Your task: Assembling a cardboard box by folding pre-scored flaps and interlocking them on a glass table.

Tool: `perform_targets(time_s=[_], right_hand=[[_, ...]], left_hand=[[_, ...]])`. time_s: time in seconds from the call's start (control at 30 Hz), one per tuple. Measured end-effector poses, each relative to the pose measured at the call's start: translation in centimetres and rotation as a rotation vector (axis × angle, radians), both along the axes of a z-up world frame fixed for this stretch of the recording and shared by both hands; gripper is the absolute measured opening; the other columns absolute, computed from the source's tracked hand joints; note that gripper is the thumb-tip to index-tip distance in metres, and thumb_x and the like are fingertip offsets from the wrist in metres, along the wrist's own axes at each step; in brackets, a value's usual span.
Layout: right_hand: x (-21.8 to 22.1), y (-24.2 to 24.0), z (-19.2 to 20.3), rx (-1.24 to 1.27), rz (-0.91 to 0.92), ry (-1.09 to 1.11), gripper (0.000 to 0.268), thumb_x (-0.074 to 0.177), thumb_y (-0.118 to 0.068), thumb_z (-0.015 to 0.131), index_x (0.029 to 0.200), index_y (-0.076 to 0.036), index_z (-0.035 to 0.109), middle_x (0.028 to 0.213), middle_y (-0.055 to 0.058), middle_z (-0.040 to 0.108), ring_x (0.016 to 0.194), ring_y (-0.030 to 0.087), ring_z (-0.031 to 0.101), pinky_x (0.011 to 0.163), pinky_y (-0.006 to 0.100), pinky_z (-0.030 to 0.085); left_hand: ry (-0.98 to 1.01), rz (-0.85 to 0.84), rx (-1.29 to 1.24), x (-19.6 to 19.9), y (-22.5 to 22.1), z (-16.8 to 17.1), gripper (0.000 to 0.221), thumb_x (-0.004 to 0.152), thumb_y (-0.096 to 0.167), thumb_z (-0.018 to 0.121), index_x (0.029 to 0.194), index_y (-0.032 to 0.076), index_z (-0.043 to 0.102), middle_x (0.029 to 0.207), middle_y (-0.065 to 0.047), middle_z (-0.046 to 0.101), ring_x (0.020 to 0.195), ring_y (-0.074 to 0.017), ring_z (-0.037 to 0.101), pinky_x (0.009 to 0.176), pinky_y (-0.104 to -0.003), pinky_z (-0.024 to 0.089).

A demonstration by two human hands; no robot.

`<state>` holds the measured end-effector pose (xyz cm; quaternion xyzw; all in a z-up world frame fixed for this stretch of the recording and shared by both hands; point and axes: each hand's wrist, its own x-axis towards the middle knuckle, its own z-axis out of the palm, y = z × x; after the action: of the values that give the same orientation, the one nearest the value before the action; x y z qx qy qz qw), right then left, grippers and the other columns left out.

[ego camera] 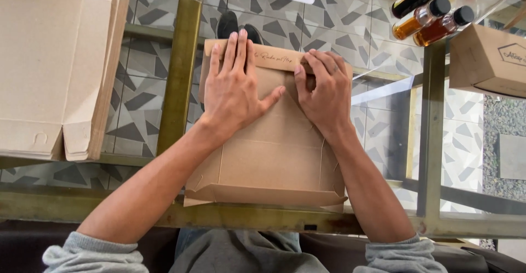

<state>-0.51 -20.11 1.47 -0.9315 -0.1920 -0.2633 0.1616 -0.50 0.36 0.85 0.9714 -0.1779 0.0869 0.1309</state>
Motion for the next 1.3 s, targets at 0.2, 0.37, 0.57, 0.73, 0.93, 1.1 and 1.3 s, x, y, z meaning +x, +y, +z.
perform_targets(time_s=[0.2, 0.37, 0.57, 0.73, 0.93, 1.1, 1.3], right_hand=[[-0.2, -0.1, 0.1, 0.002, 0.054, -0.032, 0.026, 0.105, -0.018, 0.066, 0.115, 0.006, 0.072, 0.117, 0.018, 0.069, 0.107, 0.037, 0.061, 0.094, 0.047, 0.053], [-0.4, 0.0, 0.6, -0.021, 0.183, -0.038, 0.026, 0.106, -0.016, 0.069, 0.115, 0.009, 0.071, 0.115, 0.018, 0.067, 0.101, 0.037, 0.060, 0.090, 0.045, 0.057], [-0.1, 0.0, 0.8, -0.035, 0.345, 0.012, 0.027, 0.106, -0.010, 0.070, 0.124, 0.012, 0.070, 0.126, 0.020, 0.066, 0.112, 0.042, 0.061, 0.103, 0.050, 0.054], [-0.3, 0.0, 1.0, -0.053, 0.404, 0.030, 0.028, 0.106, -0.005, 0.069, 0.126, 0.014, 0.069, 0.127, 0.023, 0.064, 0.114, 0.042, 0.059, 0.105, 0.051, 0.052], [-0.5, 0.6, 1.2, -0.051, 0.321, -0.017, 0.021, 0.110, -0.007, 0.069, 0.121, 0.010, 0.073, 0.123, 0.021, 0.070, 0.110, 0.041, 0.060, 0.099, 0.046, 0.055], [-0.4, 0.3, 0.6, -0.002, 0.205, -0.062, 0.021, 0.111, -0.012, 0.067, 0.113, 0.007, 0.077, 0.115, 0.017, 0.073, 0.105, 0.037, 0.061, 0.091, 0.044, 0.055], [-0.2, -0.1, 0.0, 0.023, 0.054, -0.103, 0.020, 0.110, -0.010, 0.066, 0.102, 0.005, 0.077, 0.104, 0.015, 0.074, 0.094, 0.033, 0.064, 0.088, 0.041, 0.052]], left_hand=[[0.037, -0.028, 0.027, 0.1, 0.1, -0.2, 0.104, 0.100, 0.075, 0.039, 0.157, -0.012, 0.027, 0.164, -0.032, 0.021, 0.155, -0.0391, 0.018, 0.127, -0.049, 0.011], [0.085, -0.092, 0.033, 0.4, 0.1, 0.0, 0.100, 0.104, 0.070, 0.039, 0.158, -0.013, 0.022, 0.163, -0.036, 0.015, 0.154, -0.0432, 0.013, 0.127, -0.048, 0.011], [-0.015, -0.301, 0.071, 0.7, 0.1, -0.2, 0.078, 0.111, 0.052, 0.036, 0.156, -0.012, 0.029, 0.163, -0.030, 0.026, 0.153, -0.0383, 0.019, 0.127, -0.048, 0.014], [-0.099, -0.396, 0.082, 0.6, 0.0, -0.9, 0.068, 0.114, 0.043, 0.030, 0.154, -0.011, 0.037, 0.162, -0.028, 0.031, 0.152, -0.0371, 0.024, 0.126, -0.048, 0.018], [-0.081, -0.336, 0.064, 0.6, -0.3, -1.3, 0.068, 0.111, 0.046, 0.033, 0.155, -0.006, 0.039, 0.163, -0.023, 0.032, 0.153, -0.0327, 0.023, 0.125, -0.048, 0.016], [-0.087, -0.279, 0.052, 0.5, -0.6, -1.3, 0.070, 0.108, 0.048, 0.040, 0.153, -0.006, 0.042, 0.162, -0.021, 0.035, 0.152, -0.0313, 0.027, 0.124, -0.049, 0.020], [-0.101, -0.170, 0.063, 0.4, -0.4, -1.3, 0.076, 0.105, 0.058, 0.040, 0.148, -0.003, 0.050, 0.156, -0.018, 0.047, 0.147, -0.0285, 0.039, 0.121, -0.050, 0.026]])
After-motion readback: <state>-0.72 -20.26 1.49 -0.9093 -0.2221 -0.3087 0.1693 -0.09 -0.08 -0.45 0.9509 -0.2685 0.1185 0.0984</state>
